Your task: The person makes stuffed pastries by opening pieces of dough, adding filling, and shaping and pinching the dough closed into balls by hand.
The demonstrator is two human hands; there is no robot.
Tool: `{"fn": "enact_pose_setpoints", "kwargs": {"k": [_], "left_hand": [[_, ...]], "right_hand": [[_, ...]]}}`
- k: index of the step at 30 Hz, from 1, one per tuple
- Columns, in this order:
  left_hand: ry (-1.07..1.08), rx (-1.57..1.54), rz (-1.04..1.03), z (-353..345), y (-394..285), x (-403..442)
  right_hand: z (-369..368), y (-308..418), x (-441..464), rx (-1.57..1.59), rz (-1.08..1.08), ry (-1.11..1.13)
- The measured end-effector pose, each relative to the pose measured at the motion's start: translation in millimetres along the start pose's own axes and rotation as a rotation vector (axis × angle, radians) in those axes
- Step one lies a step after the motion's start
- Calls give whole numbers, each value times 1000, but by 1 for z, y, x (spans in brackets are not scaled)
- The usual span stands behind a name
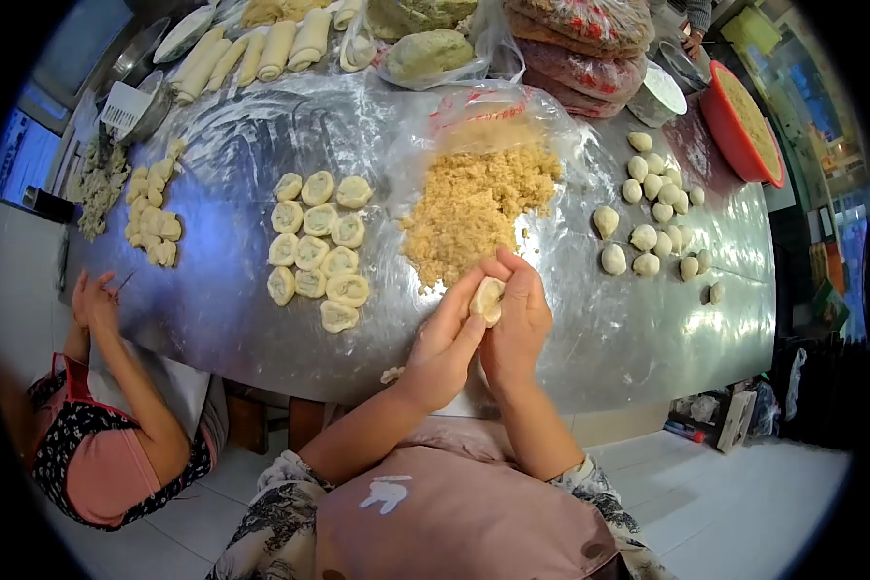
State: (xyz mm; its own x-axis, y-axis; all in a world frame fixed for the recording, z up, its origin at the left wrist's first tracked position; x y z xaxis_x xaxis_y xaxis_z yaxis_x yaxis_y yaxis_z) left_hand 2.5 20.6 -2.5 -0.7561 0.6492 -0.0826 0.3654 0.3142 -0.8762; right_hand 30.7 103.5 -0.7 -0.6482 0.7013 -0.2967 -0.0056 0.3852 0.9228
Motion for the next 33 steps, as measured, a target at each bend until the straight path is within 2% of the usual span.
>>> {"fn": "enact_pose_setpoints", "kwargs": {"k": [1,3,4,7,8,11,12,15,17,18,20,21,22,23,25,26,29,30,33], "left_hand": [[16,88,-35,2,-2,-1],[16,57,-98,9,-1,2],[16,42,-126,13,1,3],[43,525,-442,22,-7,7],[29,560,-393,19,-7,5],[72,831,-577,21,-5,5],[108,785,-413,20,-7,1],[89,552,-571,4,-12,-5],[64,513,-340,12,-15,4],[49,368,-230,14,-13,8],[100,184,-62,27,16,16],[160,338,-87,17,4,13],[158,174,-101,13,5,11],[156,10,-113,10,7,8],[141,159,-27,8,7,-4],[130,233,12,7,7,-7],[36,263,-60,9,16,-2],[-9,162,-97,5,12,4],[-150,48,-30,6,13,9]], "right_hand": [[1,-2,-2,22,-16,25],[-4,0,-6,68,-46,78],[-7,-1,-9,129,-53,184],[-15,0,-21,242,-195,306],[-14,-9,-19,214,-182,231],[-5,-8,-16,-98,-163,371],[-6,-6,-18,-8,-180,295],[9,-3,-14,-271,-109,298],[15,6,-13,-439,-110,235],[15,10,-12,-525,-107,206],[2,0,-16,-614,313,240],[-2,-4,-18,-649,523,252],[0,-5,-16,-638,506,402],[4,-7,-10,-712,509,337],[11,-18,11,-859,505,210],[17,-20,21,-772,436,174],[2,-15,13,-914,525,108],[-1,-16,9,-799,521,212],[-15,-4,-4,-246,217,365]]}}
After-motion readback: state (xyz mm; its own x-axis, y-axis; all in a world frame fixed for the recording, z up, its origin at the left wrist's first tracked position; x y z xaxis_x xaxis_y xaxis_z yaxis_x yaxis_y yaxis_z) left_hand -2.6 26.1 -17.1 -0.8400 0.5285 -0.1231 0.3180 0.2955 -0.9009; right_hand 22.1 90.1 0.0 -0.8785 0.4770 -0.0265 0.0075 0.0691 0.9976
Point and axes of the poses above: each hand's wrist, its own x-axis towards the middle knuckle, its own z-axis out of the back of the hand, y = z × x, the point moved 2 cm from there along x, towards the middle knuckle, and after that the axes turned 6 degrees about -z, right-handed, at the moved point
